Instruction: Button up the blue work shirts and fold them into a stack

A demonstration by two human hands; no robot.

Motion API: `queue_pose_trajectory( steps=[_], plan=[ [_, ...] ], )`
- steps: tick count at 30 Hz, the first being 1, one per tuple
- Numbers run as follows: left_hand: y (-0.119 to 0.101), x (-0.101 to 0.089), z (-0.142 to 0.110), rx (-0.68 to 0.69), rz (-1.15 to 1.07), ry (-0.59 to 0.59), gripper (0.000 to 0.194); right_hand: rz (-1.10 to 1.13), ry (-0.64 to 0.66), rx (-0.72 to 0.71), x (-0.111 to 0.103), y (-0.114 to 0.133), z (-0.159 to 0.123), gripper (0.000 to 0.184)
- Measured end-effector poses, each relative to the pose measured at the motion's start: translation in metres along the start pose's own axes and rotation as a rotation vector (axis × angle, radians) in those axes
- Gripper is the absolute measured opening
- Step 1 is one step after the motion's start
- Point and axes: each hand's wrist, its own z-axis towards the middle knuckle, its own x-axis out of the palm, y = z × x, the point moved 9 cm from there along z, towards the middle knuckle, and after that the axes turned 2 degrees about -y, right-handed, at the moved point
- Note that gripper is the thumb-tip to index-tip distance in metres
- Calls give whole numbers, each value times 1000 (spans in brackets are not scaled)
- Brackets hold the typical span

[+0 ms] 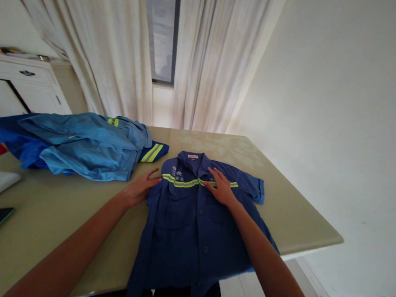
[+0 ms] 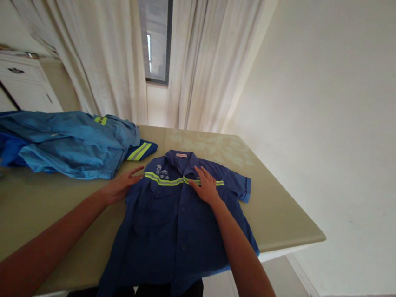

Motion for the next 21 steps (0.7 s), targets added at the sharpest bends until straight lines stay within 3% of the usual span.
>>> queue_pose_trajectory(
  steps=[6, 10, 14, 16, 18, 21],
  plan=[
    [-10, 39, 12, 79, 408, 176, 43, -107, 42, -13, 16, 13, 3, 61],
    [-26, 42, 17, 140, 427, 96, 46, -93, 32, -8, 15, 10, 1, 61],
    [-80, 11, 23, 181, 515, -25, 59, -99, 24, 24, 18, 12, 7, 61],
    [-126, -16, 26, 271, 795, -123, 58, -104, 19, 50, 22, 17, 14, 62],
    [-171, -47, 26, 368, 1196, -305, 50, -109, 10, 63, 26, 25, 23, 62],
    [-203, -80, 12, 478, 1536, -585, 35, -112, -13, 53, 33, 41, 34, 61]
  ],
)
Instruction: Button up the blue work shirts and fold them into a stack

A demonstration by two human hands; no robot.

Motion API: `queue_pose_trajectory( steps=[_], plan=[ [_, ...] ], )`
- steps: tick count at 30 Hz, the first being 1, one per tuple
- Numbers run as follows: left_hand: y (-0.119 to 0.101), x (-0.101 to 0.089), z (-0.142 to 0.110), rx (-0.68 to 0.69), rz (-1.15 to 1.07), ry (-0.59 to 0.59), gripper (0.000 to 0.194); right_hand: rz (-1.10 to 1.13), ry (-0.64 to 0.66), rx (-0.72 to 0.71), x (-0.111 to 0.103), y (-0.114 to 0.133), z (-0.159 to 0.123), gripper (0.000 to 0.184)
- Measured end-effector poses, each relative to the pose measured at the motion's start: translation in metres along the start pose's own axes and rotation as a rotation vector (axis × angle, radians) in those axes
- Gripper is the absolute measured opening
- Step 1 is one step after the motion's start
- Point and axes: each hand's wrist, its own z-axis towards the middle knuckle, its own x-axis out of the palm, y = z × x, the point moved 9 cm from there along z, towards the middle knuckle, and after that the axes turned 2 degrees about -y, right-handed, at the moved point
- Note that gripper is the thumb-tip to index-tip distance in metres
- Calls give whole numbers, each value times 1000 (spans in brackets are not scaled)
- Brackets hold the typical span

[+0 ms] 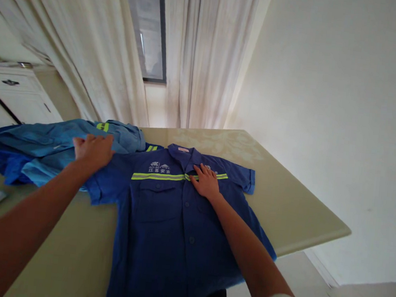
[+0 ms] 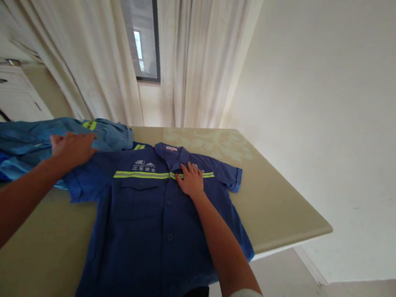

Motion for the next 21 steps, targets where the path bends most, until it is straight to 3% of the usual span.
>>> queue_pose_trajectory(
  steps=[1, 3, 6, 8, 10, 12, 18, 21],
  plan=[
    [2, -1, -6, 34, 73, -50, 32, 5, -6, -5, 2, 5, 3, 61],
    [-11, 15, -28, 164, 139, -66, 32, 15, -15, -5, 6, 10, 8, 62],
    [-45, 70, -68, 322, 43, 83, 47, 17, -7, 13, 12, 10, 17, 63],
    [-63, 110, -86, 352, 16, 203, 64, 15, 16, 25, 16, 7, 26, 64],
    [-71, 144, -94, 368, 41, 307, 77, 9, 35, 33, 18, 3, 35, 65],
    [-71, 165, -91, 408, 83, 352, 80, -6, 47, 44, 18, -1, 44, 64],
    [-61, 171, -56, 552, 101, 306, 66, -35, 64, 74, 20, -6, 59, 65],
    [-76, 172, -52, 471, 153, 283, 63, -30, 68, 76, 23, -7, 65, 65]
  ],
)
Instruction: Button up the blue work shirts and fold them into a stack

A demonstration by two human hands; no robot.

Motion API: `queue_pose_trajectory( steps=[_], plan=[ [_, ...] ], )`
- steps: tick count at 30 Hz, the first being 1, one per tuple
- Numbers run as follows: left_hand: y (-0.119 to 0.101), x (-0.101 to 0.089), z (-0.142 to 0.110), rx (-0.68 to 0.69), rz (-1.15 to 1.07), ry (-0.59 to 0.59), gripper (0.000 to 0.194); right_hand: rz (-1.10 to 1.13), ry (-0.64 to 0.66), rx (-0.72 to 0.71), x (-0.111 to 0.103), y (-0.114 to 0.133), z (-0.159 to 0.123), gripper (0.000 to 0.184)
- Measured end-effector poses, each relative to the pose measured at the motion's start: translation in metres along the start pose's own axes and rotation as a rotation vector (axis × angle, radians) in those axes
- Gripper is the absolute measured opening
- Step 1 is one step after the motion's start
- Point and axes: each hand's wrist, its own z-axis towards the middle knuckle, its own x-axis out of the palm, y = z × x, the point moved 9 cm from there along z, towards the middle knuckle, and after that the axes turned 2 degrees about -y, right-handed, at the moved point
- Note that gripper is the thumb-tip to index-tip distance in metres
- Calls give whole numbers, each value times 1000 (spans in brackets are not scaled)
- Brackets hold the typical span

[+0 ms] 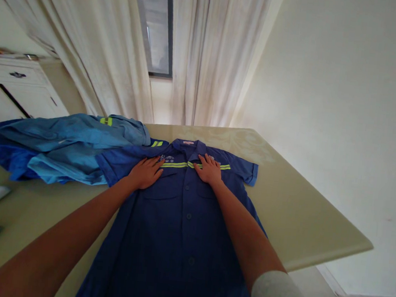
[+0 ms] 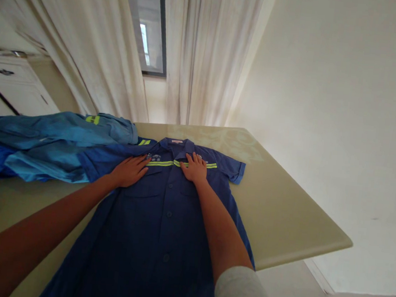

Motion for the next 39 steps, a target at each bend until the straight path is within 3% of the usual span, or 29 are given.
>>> queue_pose_trajectory(
  steps=[3, 6, 9, 13, 15, 20, 24, 33, 39],
  plan=[
    [-27, 2, 2, -146, -21, -8, 66, 18, -18, -22, -3, -1, 9, 64],
    [-56, 7, 1, -134, -86, -24, 68, 52, -114, -28, -22, 1, 14, 58],
    [-59, 9, 2, -122, -112, -25, 66, 88, -245, -93, -46, 22, -2, 45],
    [-47, 8, 6, -128, -127, -39, 57, 92, -41, -282, -32, 76, -48, 34],
    [-46, 4, 5, -103, -124, -93, 55, 42, 23, -260, -24, 87, -69, 35],
    [-59, -12, -4, 59, -177, -246, 46, -37, 75, -127, -23, 77, -83, 23],
    [-66, -25, -6, 103, -200, -299, 39, -135, 81, -165, -29, 75, -83, 19],
    [-119, -20, -7, 139, -382, -224, 35, -148, 51, -185, -29, 73, -84, 24],
    [-120, -17, -6, 144, -413, -197, 33, -176, 32, -145, -27, 75, -78, 25]
  ],
)
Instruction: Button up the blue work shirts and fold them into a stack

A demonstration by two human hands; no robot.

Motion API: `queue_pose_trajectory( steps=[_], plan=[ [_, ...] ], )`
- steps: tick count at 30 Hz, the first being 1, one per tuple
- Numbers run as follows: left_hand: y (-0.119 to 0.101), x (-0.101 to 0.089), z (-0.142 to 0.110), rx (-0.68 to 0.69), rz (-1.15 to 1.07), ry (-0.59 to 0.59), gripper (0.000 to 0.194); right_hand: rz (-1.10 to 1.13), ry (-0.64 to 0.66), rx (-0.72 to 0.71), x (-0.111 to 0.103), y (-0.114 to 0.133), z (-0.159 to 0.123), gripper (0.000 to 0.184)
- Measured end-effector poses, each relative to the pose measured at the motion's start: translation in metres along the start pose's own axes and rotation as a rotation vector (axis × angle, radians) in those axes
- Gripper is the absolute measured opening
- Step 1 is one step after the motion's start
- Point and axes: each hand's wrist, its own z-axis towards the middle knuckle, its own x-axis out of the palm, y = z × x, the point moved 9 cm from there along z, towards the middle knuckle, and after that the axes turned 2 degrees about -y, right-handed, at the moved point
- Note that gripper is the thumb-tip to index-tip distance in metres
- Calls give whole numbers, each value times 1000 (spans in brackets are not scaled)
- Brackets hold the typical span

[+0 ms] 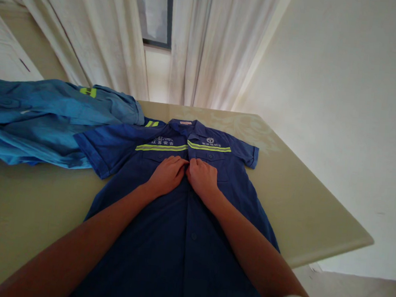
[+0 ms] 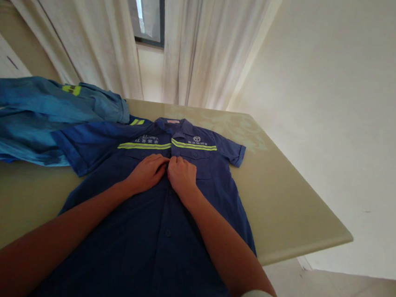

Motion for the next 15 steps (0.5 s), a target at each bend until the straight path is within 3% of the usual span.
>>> queue_pose_trajectory(
  steps=[4, 7, 10, 15],
  plan=[
    [4, -1, 2, -32, 0, 2, 26, 0, -14, -8, 0, 1, 3, 23],
    [3, -1, 1, -32, 19, -6, 23, 80, -23, 51, 1, -12, 3, 19],
    [3, 0, 1, -32, 33, -23, 20, 263, -38, 80, 3, -25, 3, 14],
    [9, 3, 3, -33, -21, -9, 19, 604, -90, -44, 3, -27, 5, 11]
  ],
)
